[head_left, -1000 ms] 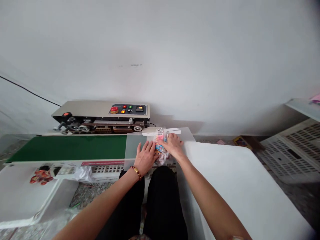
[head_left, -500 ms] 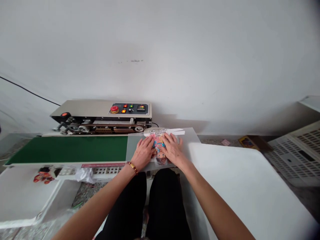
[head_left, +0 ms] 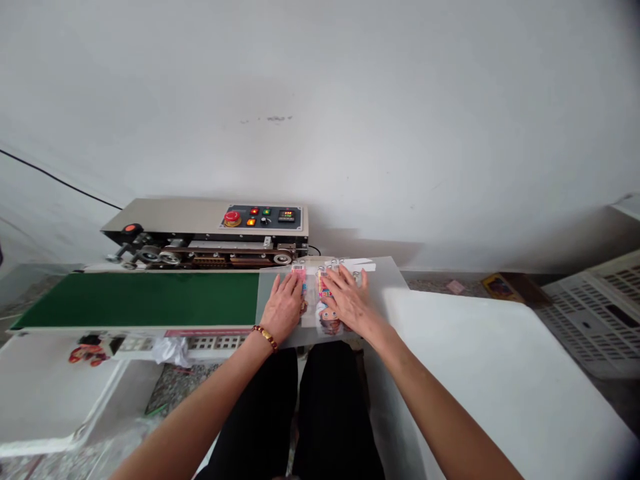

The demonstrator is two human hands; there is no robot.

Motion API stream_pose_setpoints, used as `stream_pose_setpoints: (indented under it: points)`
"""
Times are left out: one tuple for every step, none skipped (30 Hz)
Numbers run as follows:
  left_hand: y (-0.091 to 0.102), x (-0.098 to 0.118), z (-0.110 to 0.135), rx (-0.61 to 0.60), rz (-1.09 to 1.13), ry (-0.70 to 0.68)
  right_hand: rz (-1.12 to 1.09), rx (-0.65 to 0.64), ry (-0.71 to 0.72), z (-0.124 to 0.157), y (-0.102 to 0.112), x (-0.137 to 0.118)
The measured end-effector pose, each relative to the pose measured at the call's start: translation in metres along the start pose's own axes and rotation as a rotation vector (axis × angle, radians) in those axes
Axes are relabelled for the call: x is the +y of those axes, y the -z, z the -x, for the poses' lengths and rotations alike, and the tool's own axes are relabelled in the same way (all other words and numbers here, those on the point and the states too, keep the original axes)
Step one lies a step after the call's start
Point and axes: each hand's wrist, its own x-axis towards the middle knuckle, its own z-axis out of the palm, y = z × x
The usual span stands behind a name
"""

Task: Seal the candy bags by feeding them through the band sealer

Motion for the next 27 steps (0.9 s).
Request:
stream_pose_setpoints:
  points:
    - [0.000, -0.002, 0.002, 0.002, 0.001, 0.011, 0.011, 0.008, 0.004, 0.000, -0.001, 0.000]
    - [0.000, -0.006, 0.004, 0.003, 0.005, 0.016, 0.020, 0.014, 0.012, -0.001, -0.002, 0.000]
    - [0.000, -0.012, 0.006, 0.005, 0.010, 0.016, 0.029, 0.019, 0.024, -0.003, -0.002, -0.001]
    - [0.000, -0.019, 0.009, 0.008, 0.016, 0.013, 0.035, 0.022, 0.039, -0.005, -0.002, -0.001]
    - [0.001, -0.028, 0.012, 0.010, 0.021, 0.011, 0.040, 0.026, 0.057, -0.007, -0.002, -0.003]
    - [0.002, -0.039, 0.016, 0.010, 0.025, 0.010, 0.043, 0.030, 0.075, -0.010, -0.002, -0.005]
    - [0.003, -0.051, 0.020, 0.008, 0.029, 0.011, 0.043, 0.034, 0.093, -0.014, -0.002, -0.007]
    - [0.005, -0.062, 0.025, 0.009, 0.031, 0.017, 0.042, 0.039, 0.107, -0.018, -0.003, -0.010]
    - [0.007, -0.073, 0.030, 0.018, 0.026, 0.032, 0.041, 0.045, 0.117, -0.022, -0.003, -0.014]
    - [0.010, -0.083, 0.035, 0.039, 0.014, 0.058, 0.040, 0.050, 0.120, -0.026, -0.004, -0.018]
    - [0.014, -0.090, 0.039, 0.075, -0.005, 0.094, 0.040, 0.050, 0.118, -0.029, -0.004, -0.022]
    - [0.017, -0.093, 0.041, 0.116, -0.025, 0.131, 0.040, 0.047, 0.113, -0.033, -0.005, -0.026]
    - [0.019, -0.092, 0.042, 0.153, -0.042, 0.155, 0.038, 0.044, 0.108, -0.035, -0.005, -0.029]
    - [0.021, -0.087, 0.041, 0.174, -0.046, 0.156, 0.036, 0.042, 0.104, -0.037, -0.004, -0.032]
    - [0.021, -0.078, 0.038, 0.173, -0.034, 0.128, 0.030, 0.043, 0.101, -0.038, -0.004, -0.033]
    - [0.019, -0.067, 0.033, 0.155, -0.008, 0.078, 0.024, 0.047, 0.097, -0.038, -0.004, -0.033]
    - [0.017, -0.053, 0.027, 0.128, 0.024, 0.019, 0.019, 0.052, 0.090, -0.037, -0.004, -0.031]
    - [0.014, -0.039, 0.020, 0.106, 0.052, -0.025, 0.017, 0.054, 0.080, -0.035, -0.003, -0.029]
    - [0.011, -0.025, 0.013, 0.092, 0.069, -0.048, 0.018, 0.050, 0.068, -0.033, -0.003, -0.025]
    - [0.008, -0.013, 0.007, 0.080, 0.078, -0.058, 0.022, 0.040, 0.059, -0.030, -0.002, -0.021]
    - [0.006, -0.003, 0.002, 0.071, 0.077, -0.059, 0.027, 0.028, 0.052, -0.027, 0.000, -0.017]
    - [0.005, 0.004, -0.001, 0.060, 0.071, -0.058, 0.031, 0.018, 0.048, -0.025, 0.001, -0.014]
    - [0.004, 0.008, -0.002, 0.049, 0.063, -0.057, 0.033, 0.012, 0.050, -0.024, 0.002, -0.012]
    - [0.005, 0.010, -0.001, 0.040, 0.052, -0.054, 0.034, 0.011, 0.059, -0.023, 0.003, -0.010]
    - [0.007, 0.009, 0.001, 0.037, 0.040, -0.043, 0.032, 0.012, 0.072, -0.023, 0.003, -0.011]
    - [0.009, 0.007, 0.003, 0.037, 0.026, -0.024, 0.027, 0.013, 0.083, -0.024, 0.003, -0.012]
    - [0.012, 0.004, 0.006, 0.039, 0.010, 0.001, 0.022, 0.014, 0.091, -0.025, 0.002, -0.015]
